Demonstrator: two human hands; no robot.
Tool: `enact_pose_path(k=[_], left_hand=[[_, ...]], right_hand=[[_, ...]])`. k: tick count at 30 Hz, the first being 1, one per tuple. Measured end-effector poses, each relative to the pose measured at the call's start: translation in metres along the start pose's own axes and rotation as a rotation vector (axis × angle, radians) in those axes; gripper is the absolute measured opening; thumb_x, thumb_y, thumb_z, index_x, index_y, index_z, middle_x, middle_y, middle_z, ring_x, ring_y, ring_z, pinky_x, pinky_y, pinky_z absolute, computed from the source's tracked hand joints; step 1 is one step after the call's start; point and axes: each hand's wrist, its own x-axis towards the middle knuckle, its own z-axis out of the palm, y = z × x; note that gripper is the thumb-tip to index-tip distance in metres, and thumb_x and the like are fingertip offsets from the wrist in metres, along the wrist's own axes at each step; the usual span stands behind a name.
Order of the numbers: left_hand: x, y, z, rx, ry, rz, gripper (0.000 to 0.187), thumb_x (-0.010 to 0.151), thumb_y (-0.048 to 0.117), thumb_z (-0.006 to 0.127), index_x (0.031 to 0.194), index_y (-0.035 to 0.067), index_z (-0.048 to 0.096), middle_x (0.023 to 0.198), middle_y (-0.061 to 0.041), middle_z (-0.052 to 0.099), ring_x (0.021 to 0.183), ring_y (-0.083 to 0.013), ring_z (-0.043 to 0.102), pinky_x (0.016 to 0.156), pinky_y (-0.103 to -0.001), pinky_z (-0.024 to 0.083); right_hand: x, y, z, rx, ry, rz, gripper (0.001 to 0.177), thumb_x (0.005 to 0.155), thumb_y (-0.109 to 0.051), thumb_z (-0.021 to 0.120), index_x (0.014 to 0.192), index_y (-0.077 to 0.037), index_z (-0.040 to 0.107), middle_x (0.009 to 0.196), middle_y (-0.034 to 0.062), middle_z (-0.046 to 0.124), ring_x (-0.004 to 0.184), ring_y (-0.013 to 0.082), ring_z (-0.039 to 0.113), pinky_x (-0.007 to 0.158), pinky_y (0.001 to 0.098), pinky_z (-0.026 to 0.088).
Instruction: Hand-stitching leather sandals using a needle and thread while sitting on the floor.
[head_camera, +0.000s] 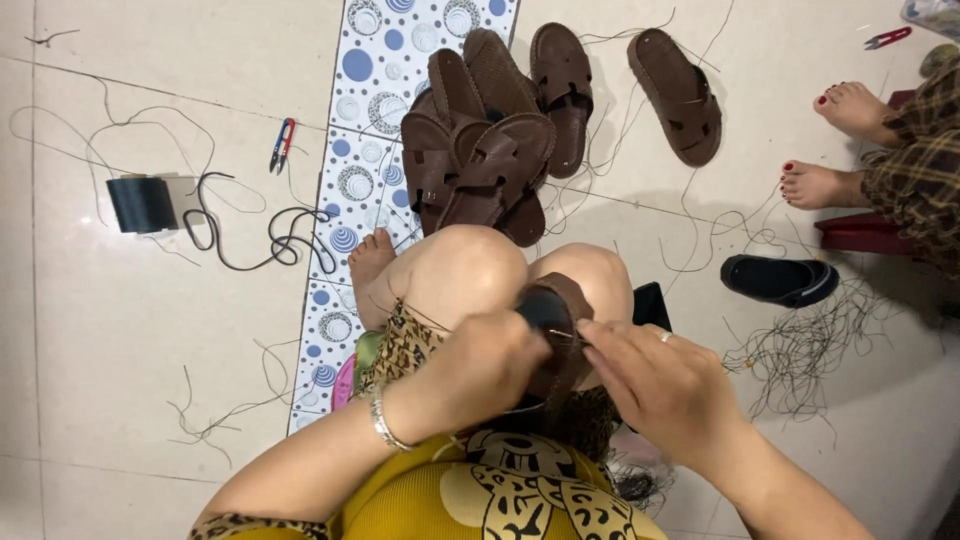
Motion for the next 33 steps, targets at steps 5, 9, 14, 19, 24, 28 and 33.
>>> enact_pose_path(k=[5,9,14,19,24,28,33], left_hand=[[0.004,0.004,0.002,0.021,0.066,0.241,0.030,0.102,-0.006,0.048,0.074,0.003,0.052,0.071,-0.006,0.056,0.050,-0.0203,0.054,0.036,-0.024,0.049],[0.003,-0.004,-0.004,0.118,0.218,0.244,0.034,0.099,-0.005,0.059,0.129,-0.007,0.044,0.070,-0.004,0.048,0.057,-0.0181,0.050,0.049,-0.027,0.049],[0.006,0.004,0.008,-0.061,-0.098,-0.217,0.040,0.107,0.019,0.054,0.069,0.009,0.058,0.054,0.002,0.055,0.040,-0.0136,0.055,0.036,-0.022,0.046],[-0.014,0.001,-0.019,-0.494,0.298,-0.060,0.022,0.103,0.016,0.054,0.120,0.006,0.063,0.081,0.003,0.058,0.055,-0.0043,0.044,0.049,-0.019,0.039],[-0.028,0.040,-0.015,-0.832,0.210,0.175,0.025,0.102,0.012,0.065,0.125,0.004,0.061,0.078,0.007,0.051,0.071,-0.0070,0.052,0.074,-0.021,0.054],[-0.028,0.023,-0.032,-0.585,0.097,0.069,0.015,0.104,0.026,0.051,0.106,0.012,0.056,0.085,0.002,0.053,0.060,-0.0080,0.043,0.057,-0.020,0.044],[-0.044,-0.030,-0.067,0.016,-0.355,-0.459,0.044,0.106,0.038,0.060,0.070,0.014,0.053,0.062,0.007,0.044,0.045,-0.0064,0.035,0.040,-0.019,0.037]], right_hand=[[-0.027,0.044,-0.061,0.081,-0.710,0.461,0.062,0.089,-0.025,0.060,0.143,-0.054,0.056,0.103,-0.0210,0.074,0.075,0.0070,0.074,0.059,0.0336,0.058],[-0.048,0.058,-0.052,0.316,-0.482,0.581,0.048,0.087,-0.031,0.064,0.135,-0.031,0.070,0.116,-0.0052,0.085,0.092,0.0071,0.085,0.083,0.0258,0.061],[-0.037,0.015,0.023,1.354,0.036,0.494,0.031,0.103,-0.020,0.057,0.084,0.003,0.065,0.097,0.0129,0.061,0.061,0.0123,0.054,0.044,0.0202,0.053],[-0.027,0.010,-0.001,1.486,-0.161,0.247,0.023,0.106,-0.013,0.048,0.100,0.000,0.066,0.090,0.0094,0.061,0.055,0.0112,0.049,0.050,0.0222,0.049],[-0.003,-0.022,0.020,0.815,-0.026,0.193,0.032,0.093,-0.004,0.067,0.125,-0.001,0.067,0.086,0.0088,0.080,0.070,0.0128,0.075,0.064,0.0201,0.068],[-0.026,0.034,0.028,0.139,0.367,0.218,0.013,0.090,0.009,0.071,0.092,-0.002,0.065,0.089,0.0102,0.069,0.079,0.0216,0.067,0.069,0.0299,0.056],[-0.149,0.233,-0.001,-0.142,0.649,0.652,0.007,0.122,0.004,0.070,0.115,0.002,0.069,0.114,0.0158,0.072,0.106,0.0272,0.064,0.102,0.0417,0.051]])
